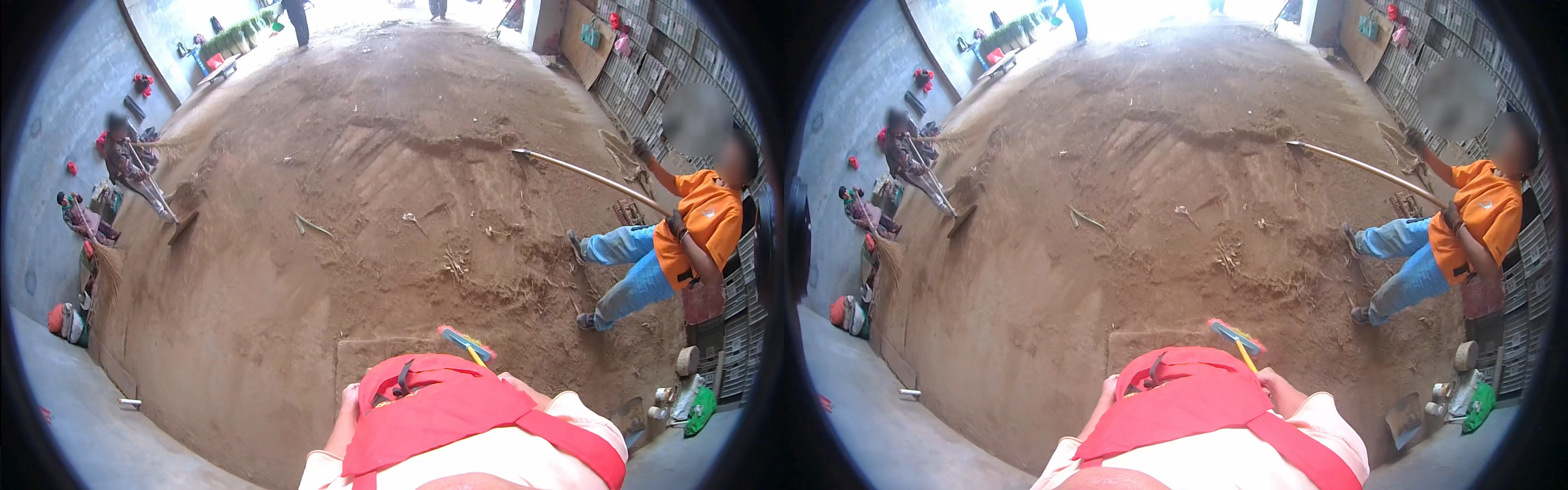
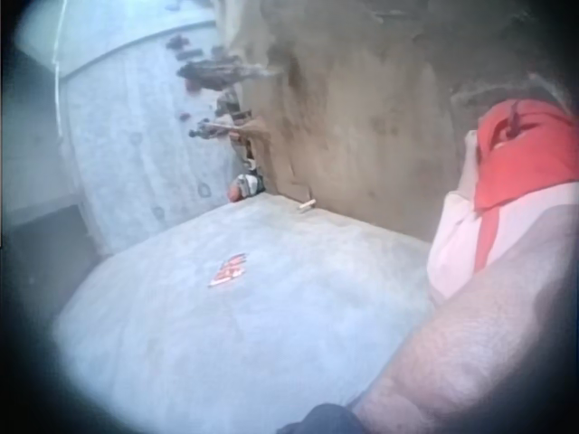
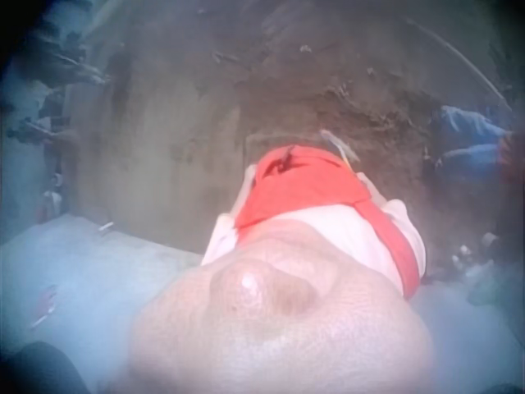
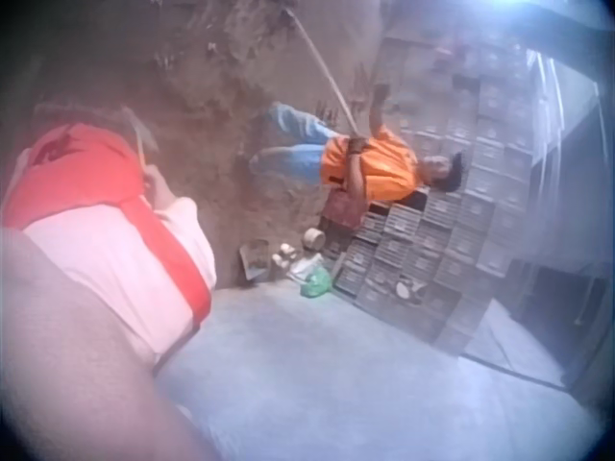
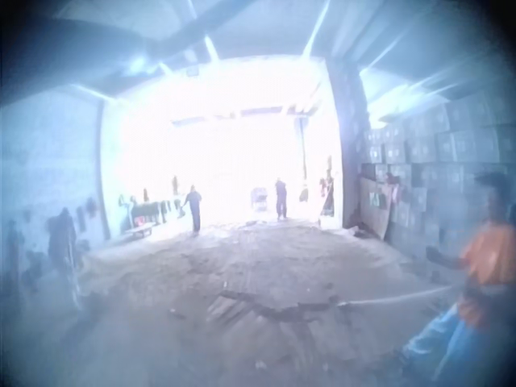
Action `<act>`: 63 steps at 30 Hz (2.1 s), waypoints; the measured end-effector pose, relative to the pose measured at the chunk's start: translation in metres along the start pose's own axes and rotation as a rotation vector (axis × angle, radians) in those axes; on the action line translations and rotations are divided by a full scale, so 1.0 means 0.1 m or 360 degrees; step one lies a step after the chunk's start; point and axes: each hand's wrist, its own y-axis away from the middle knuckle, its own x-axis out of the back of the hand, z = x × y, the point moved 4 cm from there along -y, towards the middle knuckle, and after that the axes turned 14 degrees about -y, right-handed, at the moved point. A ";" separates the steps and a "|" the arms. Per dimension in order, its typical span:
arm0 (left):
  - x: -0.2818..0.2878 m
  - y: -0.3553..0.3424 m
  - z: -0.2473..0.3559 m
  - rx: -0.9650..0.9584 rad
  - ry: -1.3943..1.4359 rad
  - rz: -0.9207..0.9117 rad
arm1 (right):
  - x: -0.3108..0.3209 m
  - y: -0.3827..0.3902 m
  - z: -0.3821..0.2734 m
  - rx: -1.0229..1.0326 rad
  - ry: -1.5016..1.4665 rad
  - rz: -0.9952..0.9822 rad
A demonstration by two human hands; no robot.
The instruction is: The person sweeps a dirt floor using a small brush and dustpan, then switches to a traditional straw broom. They move debris toward a central area while other people work nearby.
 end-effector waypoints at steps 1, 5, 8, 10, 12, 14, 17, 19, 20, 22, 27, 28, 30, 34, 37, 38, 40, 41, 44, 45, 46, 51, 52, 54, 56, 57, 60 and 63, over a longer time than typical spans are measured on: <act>-0.02 0.00 0.01 -0.0023 0.0007 -0.0004 | 0.02 0.01 0.03 -0.0019 0.0009 0.0012; 0.00 -0.01 -0.12 0.0000 0.0050 -0.0014 | 0.08 0.03 0.13 -0.0077 0.0005 0.0036; 0.01 -0.02 -0.24 -0.0028 -0.0040 0.0015 | 0.11 0.03 0.23 -0.0125 0.0019 0.0027; 0.02 0.01 -0.33 -0.0091 -0.0231 0.0067 | 0.13 0.00 0.26 -0.0159 0.0031 0.0017; -0.04 0.07 -0.35 -0.0058 -0.0141 0.0018 | 0.17 -0.02 0.28 -0.0203 0.0033 0.0011; -0.09 0.25 -0.21 -0.0026 -0.0333 0.0035 | 0.25 -0.05 0.30 -0.0243 0.0022 0.0007; -0.01 0.23 -0.41 -0.0085 -0.0252 0.0149 | 0.34 -0.33 0.46 -0.0140 0.0034 -0.0094; 0.13 0.15 -0.65 0.0012 -0.0258 0.0184 | 0.11 -0.26 0.15 -0.0331 0.0266 0.0246; 0.05 0.24 -0.49 0.0057 -0.0303 0.0183 | 0.14 -0.19 0.09 -0.0351 0.0287 0.0264; -0.01 0.61 -0.10 0.0090 -0.0383 0.0139 | 0.18 -0.14 -0.01 -0.0394 0.0337 0.0276; 0.02 0.36 -0.16 0.0080 -0.0165 0.0062 | 0.29 -0.52 0.04 -0.0388 0.0516 0.0328; 0.02 0.24 -0.14 0.0037 -0.0169 0.0065 | 0.30 -0.58 0.01 -0.0335 0.0461 0.0352; 0.06 0.12 -0.07 -0.0023 -0.0186 0.0070 | 0.17 -0.49 -0.07 -0.0254 0.0352 0.0397; 0.22 -0.07 0.30 0.0014 -0.0233 0.0093 | -0.16 -0.21 -0.52 -0.0162 0.0457 0.0394; 0.37 -0.33 0.24 -0.0054 -0.0174 0.0072 | -0.38 -0.16 -0.68 -0.0244 0.0460 0.0462; 0.53 -0.56 0.00 -0.0112 -0.0305 0.0160 | -0.52 -0.13 -0.75 -0.0282 0.0471 0.0463; 0.44 -0.45 0.32 0.0053 -0.0217 0.0104 | -0.45 -0.19 -0.73 -0.0163 0.0468 0.0453; 0.51 -0.48 0.30 0.0077 -0.0190 0.0091 | -0.46 -0.30 -0.70 -0.0094 0.0598 0.0410; 0.72 -0.38 0.45 0.0208 -0.0192 0.0020 | -0.69 -0.24 -0.84 -0.0065 0.0817 0.0525; 0.78 -0.33 0.52 0.0259 -0.0206 -0.0005 | -0.76 -0.17 -0.91 -0.0029 0.0817 0.0576; 0.81 -0.38 0.51 0.0297 -0.0147 -0.0012 | -0.81 -0.14 -0.97 0.0006 0.0811 0.0629; 1.07 -0.60 0.36 0.0437 -0.0110 -0.0082 | -1.06 -0.08 -1.17 -0.0001 0.0318 0.0689; 1.14 -0.63 0.43 0.0457 -0.0119 -0.0128 | -1.10 -0.08 -1.23 0.0025 0.0327 0.0718; 1.21 -0.74 0.49 0.0479 -0.0237 -0.0112 | -1.09 -0.10 -1.25 0.0119 0.0171 0.0787; 1.37 -0.96 0.57 0.0493 -0.0381 -0.0121 | -1.07 -0.14 -1.27 0.0192 0.0123 0.0833; 1.40 -1.04 0.63 0.0513 -0.0316 -0.0132 | -1.04 -0.18 -1.27 0.0173 0.0029 0.0825; 1.40 -1.23 1.03 0.0478 -0.0356 -0.0039 | -0.98 -0.23 -1.33 0.0109 -0.0122 0.0831; 1.28 -1.46 1.50 0.0353 -0.0249 -0.0052 | -0.90 -0.32 -1.57 0.0022 -0.0062 0.0803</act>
